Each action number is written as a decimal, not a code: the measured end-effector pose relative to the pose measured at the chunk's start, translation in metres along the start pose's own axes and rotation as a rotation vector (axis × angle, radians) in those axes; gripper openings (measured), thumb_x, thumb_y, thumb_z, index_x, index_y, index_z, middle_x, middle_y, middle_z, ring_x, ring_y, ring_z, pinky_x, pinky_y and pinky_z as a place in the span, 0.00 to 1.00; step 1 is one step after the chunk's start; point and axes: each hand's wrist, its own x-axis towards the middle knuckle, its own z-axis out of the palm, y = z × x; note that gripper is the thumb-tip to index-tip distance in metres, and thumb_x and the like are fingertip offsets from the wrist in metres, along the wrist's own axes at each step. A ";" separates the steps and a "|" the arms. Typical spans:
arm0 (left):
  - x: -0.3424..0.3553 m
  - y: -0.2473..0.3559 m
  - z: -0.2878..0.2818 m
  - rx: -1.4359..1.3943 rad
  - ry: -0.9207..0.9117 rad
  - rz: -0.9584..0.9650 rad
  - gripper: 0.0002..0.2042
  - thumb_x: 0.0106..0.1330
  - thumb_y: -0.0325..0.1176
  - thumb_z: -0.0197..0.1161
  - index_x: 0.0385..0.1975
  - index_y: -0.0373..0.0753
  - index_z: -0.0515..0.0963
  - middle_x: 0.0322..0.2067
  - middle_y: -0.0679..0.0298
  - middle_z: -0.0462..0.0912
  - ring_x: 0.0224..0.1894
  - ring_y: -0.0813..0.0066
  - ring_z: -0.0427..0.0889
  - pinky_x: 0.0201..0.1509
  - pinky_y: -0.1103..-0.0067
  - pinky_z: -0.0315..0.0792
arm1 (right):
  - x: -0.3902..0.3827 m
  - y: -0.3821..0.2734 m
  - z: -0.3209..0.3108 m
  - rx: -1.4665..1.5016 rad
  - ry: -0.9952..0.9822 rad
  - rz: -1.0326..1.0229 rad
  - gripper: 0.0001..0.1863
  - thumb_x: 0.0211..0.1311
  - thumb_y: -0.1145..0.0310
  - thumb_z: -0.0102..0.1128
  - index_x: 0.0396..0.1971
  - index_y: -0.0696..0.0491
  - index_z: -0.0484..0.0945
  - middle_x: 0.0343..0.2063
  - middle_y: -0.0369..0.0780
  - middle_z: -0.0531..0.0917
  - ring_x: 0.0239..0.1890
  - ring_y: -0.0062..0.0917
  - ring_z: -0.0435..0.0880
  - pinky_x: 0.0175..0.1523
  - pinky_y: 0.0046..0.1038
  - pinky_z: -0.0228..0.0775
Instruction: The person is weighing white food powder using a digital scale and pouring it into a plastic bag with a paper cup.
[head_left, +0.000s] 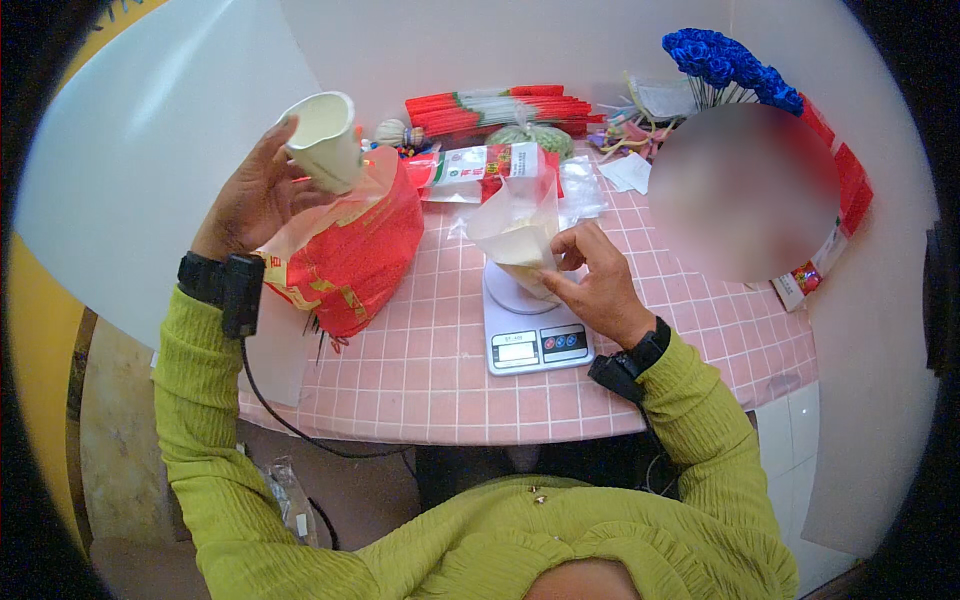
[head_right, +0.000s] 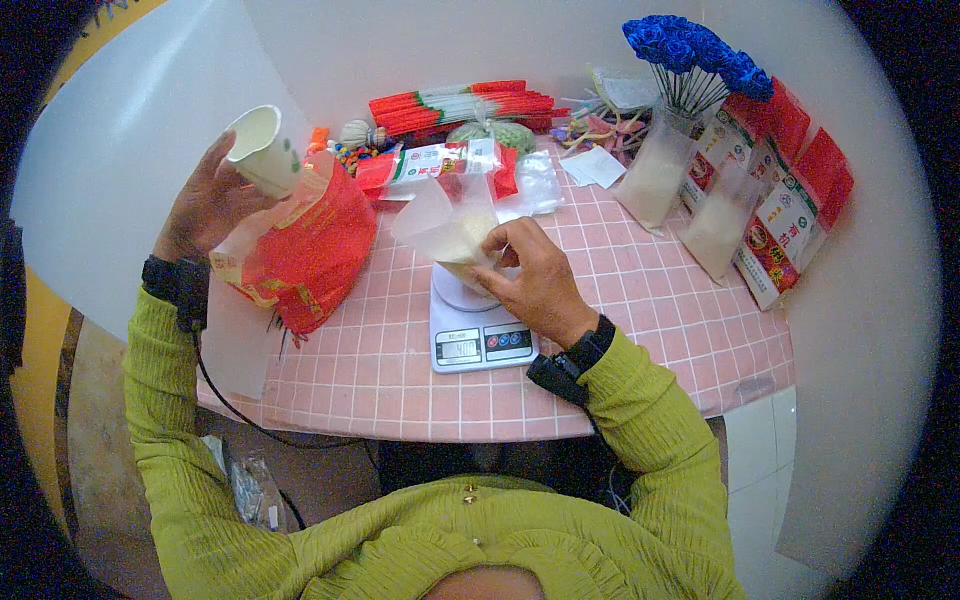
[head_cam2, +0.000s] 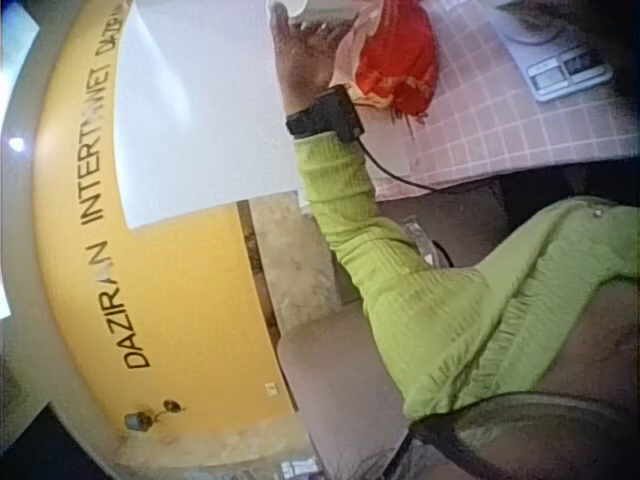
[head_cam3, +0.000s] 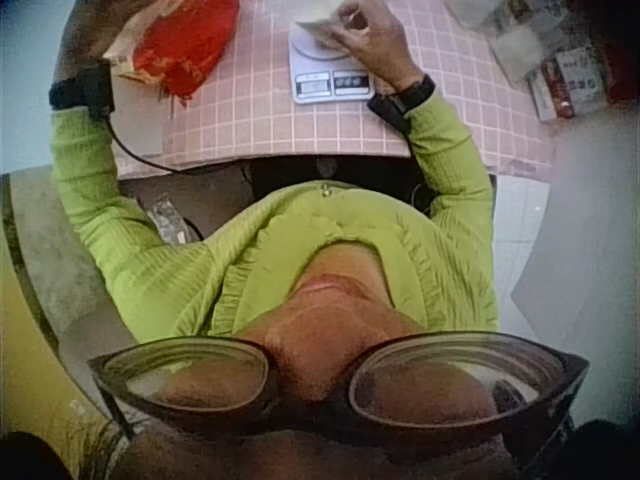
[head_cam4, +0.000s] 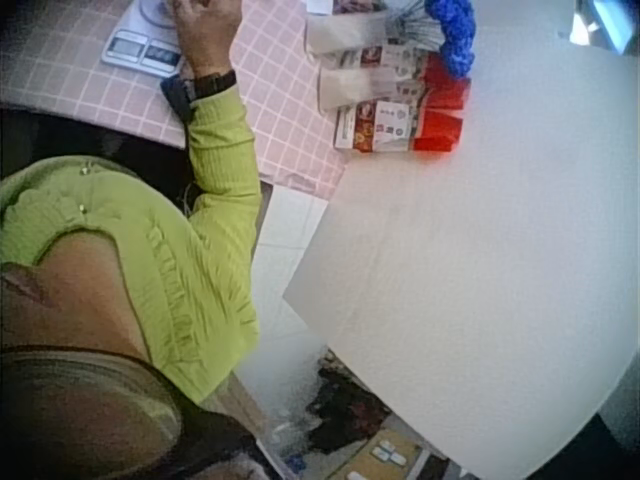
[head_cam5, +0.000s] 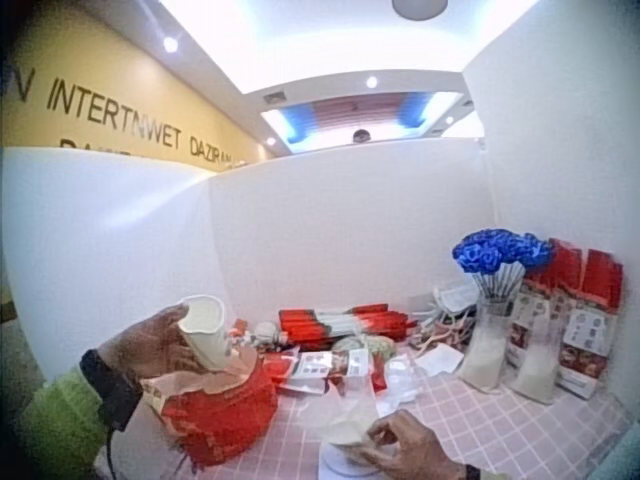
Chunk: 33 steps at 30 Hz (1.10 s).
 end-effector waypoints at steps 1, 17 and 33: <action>-0.002 0.001 0.014 0.052 0.001 0.013 0.34 0.70 0.56 0.56 0.65 0.34 0.64 0.54 0.47 0.77 0.53 0.56 0.82 0.56 0.66 0.79 | 0.000 0.000 0.000 0.005 0.002 0.001 0.16 0.52 0.71 0.73 0.37 0.56 0.76 0.34 0.41 0.78 0.33 0.27 0.82 0.39 0.26 0.78; 0.035 -0.038 0.115 0.387 -0.174 0.090 0.26 0.71 0.45 0.60 0.59 0.31 0.67 0.52 0.53 0.79 0.48 0.66 0.83 0.53 0.71 0.80 | -0.001 0.000 -0.006 0.036 -0.101 -0.039 0.08 0.56 0.73 0.62 0.30 0.56 0.71 0.27 0.44 0.73 0.28 0.38 0.79 0.35 0.35 0.71; 0.015 -0.045 0.147 1.279 0.121 0.770 0.35 0.49 0.40 0.78 0.57 0.35 0.71 0.49 0.47 0.74 0.47 0.56 0.80 0.48 0.69 0.78 | -0.001 0.000 -0.008 -0.012 -0.104 -0.094 0.09 0.55 0.73 0.63 0.32 0.55 0.71 0.29 0.45 0.75 0.29 0.41 0.81 0.35 0.38 0.74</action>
